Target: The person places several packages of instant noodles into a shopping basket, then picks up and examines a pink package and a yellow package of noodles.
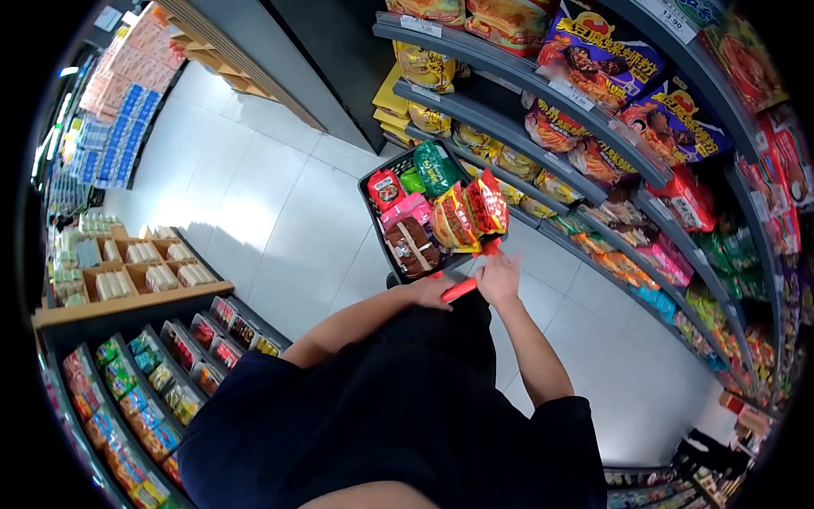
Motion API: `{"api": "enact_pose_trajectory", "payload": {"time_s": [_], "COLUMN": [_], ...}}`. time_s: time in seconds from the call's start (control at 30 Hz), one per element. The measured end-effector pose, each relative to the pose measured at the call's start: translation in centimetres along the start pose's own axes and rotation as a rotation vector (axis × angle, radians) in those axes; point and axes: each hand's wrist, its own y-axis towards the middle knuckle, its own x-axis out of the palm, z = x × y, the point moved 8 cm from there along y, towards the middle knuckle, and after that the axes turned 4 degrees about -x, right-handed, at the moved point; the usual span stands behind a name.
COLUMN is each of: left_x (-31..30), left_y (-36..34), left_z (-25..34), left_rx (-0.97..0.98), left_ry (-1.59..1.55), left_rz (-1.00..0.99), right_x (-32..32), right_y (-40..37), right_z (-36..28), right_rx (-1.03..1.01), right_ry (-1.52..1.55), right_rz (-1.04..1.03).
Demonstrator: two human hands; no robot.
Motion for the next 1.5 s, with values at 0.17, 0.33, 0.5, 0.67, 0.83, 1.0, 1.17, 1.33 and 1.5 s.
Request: {"api": "enact_pose_trajectory", "payload": {"time_s": [0.17,0.33,0.5,0.67,0.83,1.0,1.17,1.33,1.5], "left_x": [0.4,-1.2,-6.0,-10.3,-12.0,-13.6,-16.5,-20.4,-24.3], "left_y": [-9.3,-14.6,-17.5,-17.8,-15.9,-13.8,-11.8,-10.7,-9.9], "left_z": [-4.0,-6.1,-8.0,-10.5,-9.6,-10.4,-12.6,-14.5,-14.3], "left_rx": [0.036,0.14,0.162,0.076,0.037,0.117,0.241,0.248,0.301], "left_ry": [0.049,0.098,0.149,0.206,0.471,0.518,0.582,0.81,0.868], "left_rz": [0.013,0.195,0.089,0.12,0.259,0.323,0.115,-0.081,-0.165], "right_x": [5.1,8.7,13.2,16.0,16.1,16.6,18.3,16.6,11.4], "right_y": [-4.6,-6.5,-6.1,-3.6,-1.4,1.4,4.8,7.3,8.7], "right_z": [-7.8,-12.2,-15.9,-19.6,-21.6,-21.9,-22.4,-25.4,-27.0], "right_rx": [-0.1,-0.093,0.009,0.04,-0.007,-0.037,-0.067,0.134,0.431], "right_ry": [0.048,0.172,0.449,0.82,0.796,0.761,0.921,0.862,0.693], "right_rz": [-0.354,-0.646,-0.719,-0.668,-0.56,-0.496,-0.43,-0.193,-0.049]}}
